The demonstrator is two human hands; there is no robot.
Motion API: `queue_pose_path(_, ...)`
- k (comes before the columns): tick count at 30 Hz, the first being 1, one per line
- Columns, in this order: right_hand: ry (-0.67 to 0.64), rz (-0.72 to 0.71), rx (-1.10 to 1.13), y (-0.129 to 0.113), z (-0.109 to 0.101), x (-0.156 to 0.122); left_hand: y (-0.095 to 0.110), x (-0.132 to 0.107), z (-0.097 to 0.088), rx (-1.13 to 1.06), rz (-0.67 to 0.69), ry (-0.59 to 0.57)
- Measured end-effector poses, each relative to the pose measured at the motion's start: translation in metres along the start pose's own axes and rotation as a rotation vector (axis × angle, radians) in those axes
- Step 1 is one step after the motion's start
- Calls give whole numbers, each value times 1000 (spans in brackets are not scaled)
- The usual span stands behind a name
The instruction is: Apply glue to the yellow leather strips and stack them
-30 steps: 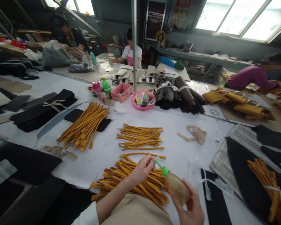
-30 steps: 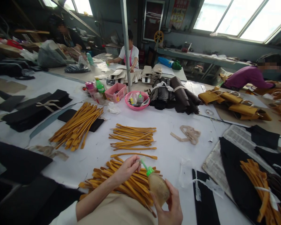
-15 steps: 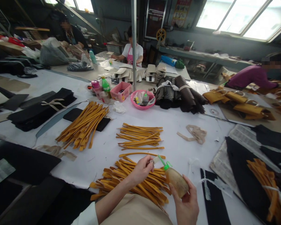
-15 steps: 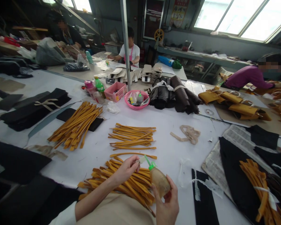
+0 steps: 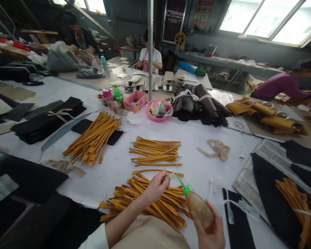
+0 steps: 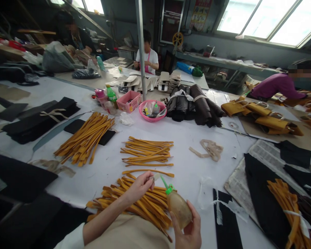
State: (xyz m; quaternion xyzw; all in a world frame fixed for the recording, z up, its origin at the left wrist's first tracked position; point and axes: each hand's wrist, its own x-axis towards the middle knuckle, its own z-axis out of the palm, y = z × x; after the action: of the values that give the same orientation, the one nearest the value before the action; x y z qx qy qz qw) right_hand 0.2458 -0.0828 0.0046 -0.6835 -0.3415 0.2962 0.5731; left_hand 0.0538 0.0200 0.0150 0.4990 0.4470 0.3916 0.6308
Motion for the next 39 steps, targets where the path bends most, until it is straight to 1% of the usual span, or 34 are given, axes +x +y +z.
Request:
queue_pose_path(3,-109,3,-43,7,-7,-3,4,0,0,-36,-1,-3)
queue_pose_path(5,-136,20,-56,9,-8,-5,5,-1,0,-56,-16,-8)
queue_pose_path(9,-83,-37,-79,9,-7,-6,6,-2,0,-76,-36,-1)
queue_pose_path(14,-115,-77,-109,7,-8,-6,6,-3,0,-97,-53,-5)
queue_pose_path(18,-29,-111,-107,6,-8,-6,5,-3,0,-121,-65,4)
queue_pose_path(22,-100,-137,-128,5,-6,-5,3,-3,-1,-138,-81,-16)
queue_pose_path(23,-93,-130,-128,5,-6,-4,2,-4,-1,-141,-82,-21)
queue_pose_path(26,-4,-123,-108,4,-4,-3,1,-4,-1,-144,-74,-16)
queue_pose_path(27,-3,-133,-106,5,-4,-3,1,-4,-1,-146,-71,-17)
queue_pose_path(29,-59,-147,-103,5,-4,-3,2,-4,-1,-149,-67,-24)
queue_pose_path(31,-103,-129,-100,5,-4,-3,4,-5,0,-151,-67,-32)
queue_pose_path(33,-62,-97,-92,5,-3,-2,6,-5,0,-150,-67,-22)
queue_pose_path(35,-16,-96,-90,5,-3,-2,6,-5,0,-150,-64,-11)
queue_pose_path(37,-52,-116,-101,5,-2,-2,5,-5,1,-151,-60,-12)
queue_pose_path(39,-106,-103,-101,4,-1,-1,5,-5,1,-148,-55,-22)
